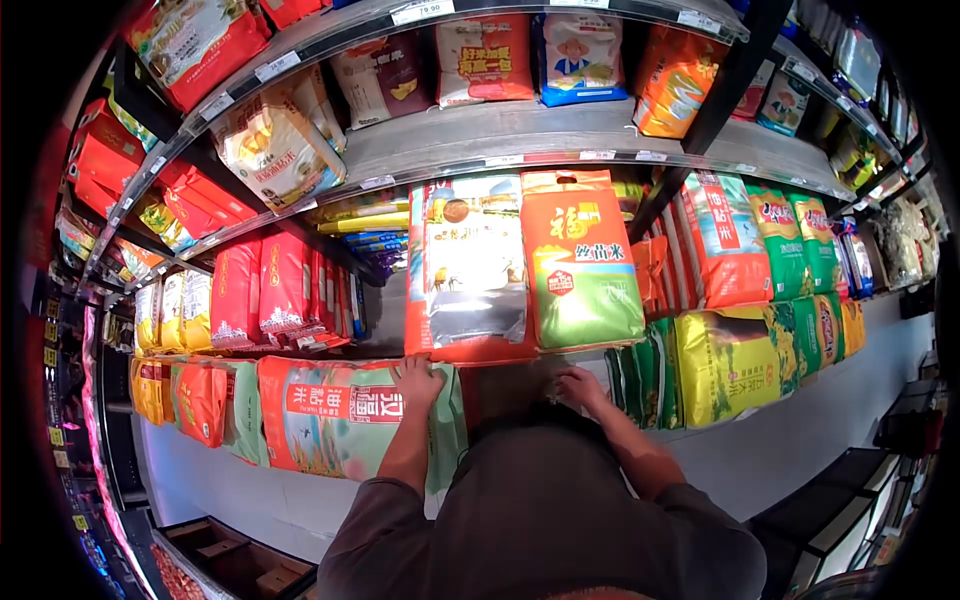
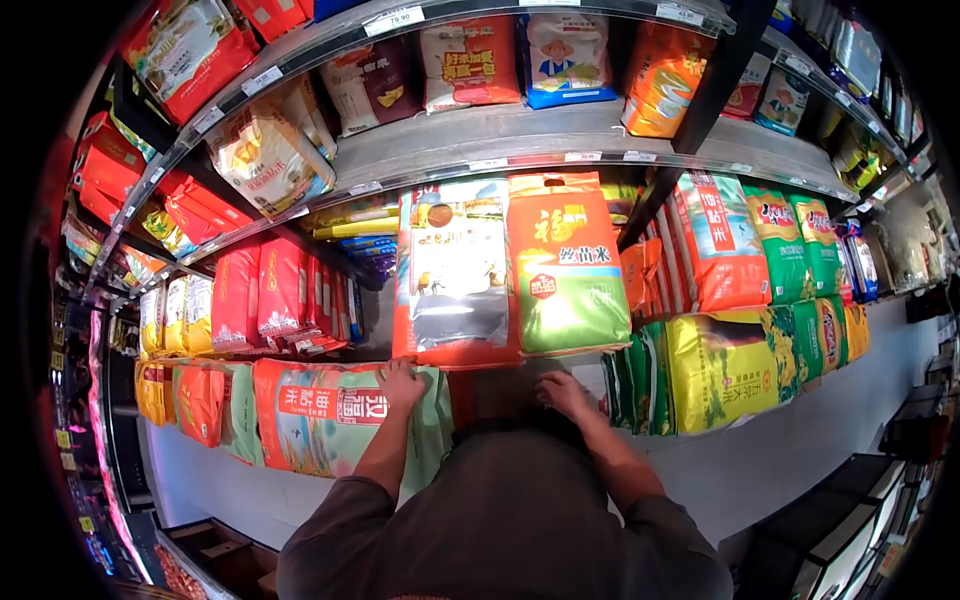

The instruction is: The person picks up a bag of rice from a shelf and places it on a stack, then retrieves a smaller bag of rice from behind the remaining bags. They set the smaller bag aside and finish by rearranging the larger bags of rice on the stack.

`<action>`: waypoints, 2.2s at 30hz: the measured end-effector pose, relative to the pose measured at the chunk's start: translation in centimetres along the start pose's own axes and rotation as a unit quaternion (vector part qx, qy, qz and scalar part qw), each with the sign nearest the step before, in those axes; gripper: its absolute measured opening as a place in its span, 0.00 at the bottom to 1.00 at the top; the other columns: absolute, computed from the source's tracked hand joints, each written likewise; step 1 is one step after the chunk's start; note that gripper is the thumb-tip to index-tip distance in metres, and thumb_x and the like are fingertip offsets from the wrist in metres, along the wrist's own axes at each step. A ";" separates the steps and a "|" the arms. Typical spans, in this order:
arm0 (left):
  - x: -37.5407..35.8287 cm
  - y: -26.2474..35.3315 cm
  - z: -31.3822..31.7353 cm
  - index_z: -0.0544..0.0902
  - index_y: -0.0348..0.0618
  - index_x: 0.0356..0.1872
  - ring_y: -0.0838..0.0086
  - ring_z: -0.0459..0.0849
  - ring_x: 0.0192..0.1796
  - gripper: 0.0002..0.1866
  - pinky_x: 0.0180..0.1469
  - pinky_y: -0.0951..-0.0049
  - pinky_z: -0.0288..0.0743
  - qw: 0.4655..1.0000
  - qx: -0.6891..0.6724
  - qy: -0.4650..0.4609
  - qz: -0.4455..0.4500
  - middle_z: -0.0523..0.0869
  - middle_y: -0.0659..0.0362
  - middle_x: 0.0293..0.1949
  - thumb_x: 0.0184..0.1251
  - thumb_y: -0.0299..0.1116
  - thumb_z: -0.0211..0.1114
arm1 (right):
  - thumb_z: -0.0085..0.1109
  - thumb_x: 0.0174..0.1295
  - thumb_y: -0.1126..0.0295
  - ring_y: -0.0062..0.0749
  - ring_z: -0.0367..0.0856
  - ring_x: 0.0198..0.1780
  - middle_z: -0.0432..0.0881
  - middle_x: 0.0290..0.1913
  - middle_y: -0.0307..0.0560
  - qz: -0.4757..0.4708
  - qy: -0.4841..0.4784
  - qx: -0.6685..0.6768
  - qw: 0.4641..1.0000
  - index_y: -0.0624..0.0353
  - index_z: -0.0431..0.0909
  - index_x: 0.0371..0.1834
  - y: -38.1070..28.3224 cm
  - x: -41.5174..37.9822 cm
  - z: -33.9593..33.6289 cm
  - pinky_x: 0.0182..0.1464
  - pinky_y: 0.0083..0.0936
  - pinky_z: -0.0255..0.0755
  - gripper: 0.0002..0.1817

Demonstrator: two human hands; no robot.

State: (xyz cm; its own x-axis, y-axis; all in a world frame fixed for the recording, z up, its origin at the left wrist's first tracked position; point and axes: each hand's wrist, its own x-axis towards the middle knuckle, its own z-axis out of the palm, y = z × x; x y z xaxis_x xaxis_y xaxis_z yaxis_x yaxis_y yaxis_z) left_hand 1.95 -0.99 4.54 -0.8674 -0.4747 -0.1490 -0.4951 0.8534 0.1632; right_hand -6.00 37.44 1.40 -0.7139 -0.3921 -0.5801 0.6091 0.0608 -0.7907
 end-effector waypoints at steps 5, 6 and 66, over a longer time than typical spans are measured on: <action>4.6 -0.7 2.9 0.71 0.47 0.70 0.62 0.77 0.64 0.35 0.72 0.58 0.62 0.956 -0.283 0.037 -0.065 0.78 0.56 0.64 0.59 0.36 0.68 | 0.60 0.68 0.70 0.33 0.83 0.48 0.81 0.53 0.52 -0.067 -0.057 -0.116 0.989 0.62 0.73 0.63 -4.1 4.3 5.7 0.43 0.27 0.81 0.22; 5.4 -0.8 4.2 0.71 0.47 0.70 0.62 0.77 0.64 0.35 0.72 0.58 0.62 0.956 -0.284 0.036 -0.071 0.78 0.56 0.64 0.59 0.36 0.68 | 0.61 0.66 0.70 0.36 0.79 0.55 0.77 0.58 0.55 -0.134 -0.079 -0.142 0.978 0.62 0.72 0.65 -4.1 5.7 6.7 0.47 0.28 0.80 0.24; 18.7 3.7 -3.9 0.82 0.33 0.53 0.65 0.89 0.34 0.32 0.40 0.65 0.82 0.875 -0.451 -0.174 -0.041 0.90 0.51 0.32 0.62 0.54 0.71 | 0.55 0.73 0.59 0.34 0.71 0.64 0.73 0.65 0.52 -0.030 0.091 -0.057 0.994 0.62 0.59 0.74 -13.2 17.4 12.0 0.67 0.30 0.65 0.32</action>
State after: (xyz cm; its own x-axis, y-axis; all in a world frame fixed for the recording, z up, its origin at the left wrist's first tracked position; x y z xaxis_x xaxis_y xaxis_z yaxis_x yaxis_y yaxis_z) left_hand -16.31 -7.53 6.20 -0.8375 -0.2984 -0.4578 -0.5284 0.2286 0.8177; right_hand -22.28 18.80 4.07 -0.8047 -0.2263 -0.5489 0.5283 0.1492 -0.8359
